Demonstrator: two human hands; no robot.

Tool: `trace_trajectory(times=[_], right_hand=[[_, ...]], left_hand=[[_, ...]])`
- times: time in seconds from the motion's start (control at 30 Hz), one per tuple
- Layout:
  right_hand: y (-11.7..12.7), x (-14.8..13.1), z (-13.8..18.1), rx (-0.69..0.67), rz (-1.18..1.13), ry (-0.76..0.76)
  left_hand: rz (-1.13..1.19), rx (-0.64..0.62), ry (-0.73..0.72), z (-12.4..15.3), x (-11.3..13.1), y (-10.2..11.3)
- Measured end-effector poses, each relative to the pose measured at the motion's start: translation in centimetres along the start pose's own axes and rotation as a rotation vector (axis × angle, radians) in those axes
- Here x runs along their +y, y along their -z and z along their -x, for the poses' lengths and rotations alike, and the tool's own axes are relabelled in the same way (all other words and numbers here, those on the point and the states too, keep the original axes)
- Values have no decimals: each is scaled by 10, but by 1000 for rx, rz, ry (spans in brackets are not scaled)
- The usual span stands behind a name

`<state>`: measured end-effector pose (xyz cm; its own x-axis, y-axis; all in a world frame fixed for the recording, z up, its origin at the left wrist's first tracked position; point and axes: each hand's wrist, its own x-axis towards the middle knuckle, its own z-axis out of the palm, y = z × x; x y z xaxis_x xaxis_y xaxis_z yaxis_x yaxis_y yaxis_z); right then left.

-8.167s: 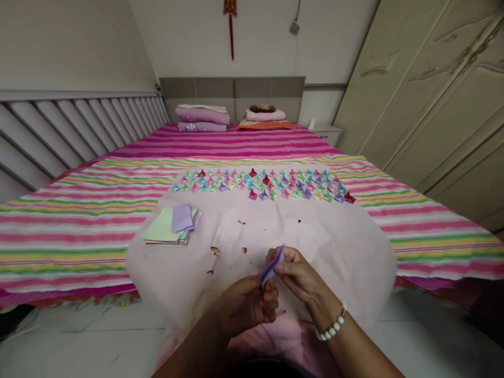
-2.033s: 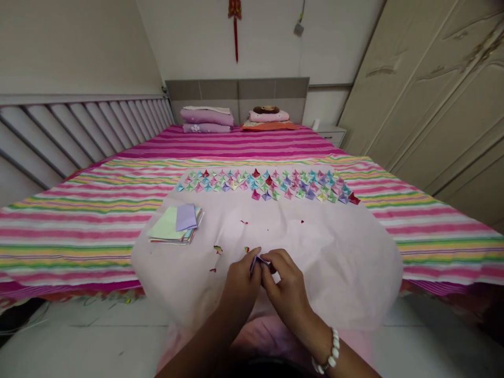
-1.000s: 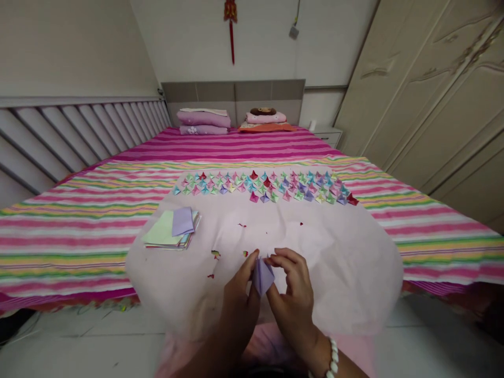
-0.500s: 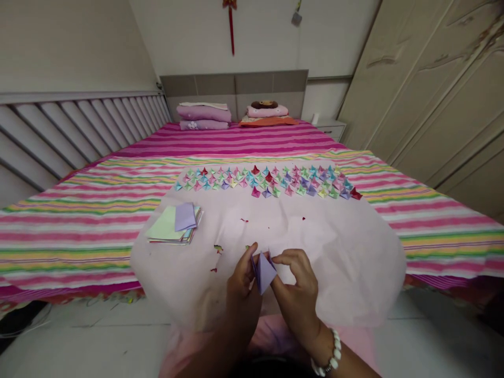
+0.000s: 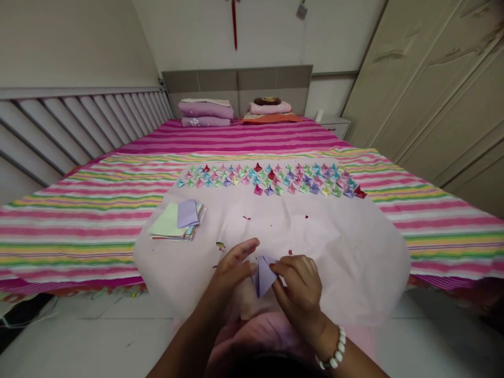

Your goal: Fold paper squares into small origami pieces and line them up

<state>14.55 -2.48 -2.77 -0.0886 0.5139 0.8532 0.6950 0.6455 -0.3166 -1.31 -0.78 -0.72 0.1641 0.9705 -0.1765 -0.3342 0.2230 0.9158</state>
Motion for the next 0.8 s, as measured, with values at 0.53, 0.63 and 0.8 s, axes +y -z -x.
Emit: trace_trajectory(times=[0.53,0.63,0.8], right_hand=[[-3,-3,3,-9,84,123],[-4,-4,4,-4,86,125],[-4,-5,5,-11,76,120]], left_hand=[[68,145,147,8,-12,-27],[-89,175,85,7,-13,-26],[-422,218,-176,2,-10,-22]])
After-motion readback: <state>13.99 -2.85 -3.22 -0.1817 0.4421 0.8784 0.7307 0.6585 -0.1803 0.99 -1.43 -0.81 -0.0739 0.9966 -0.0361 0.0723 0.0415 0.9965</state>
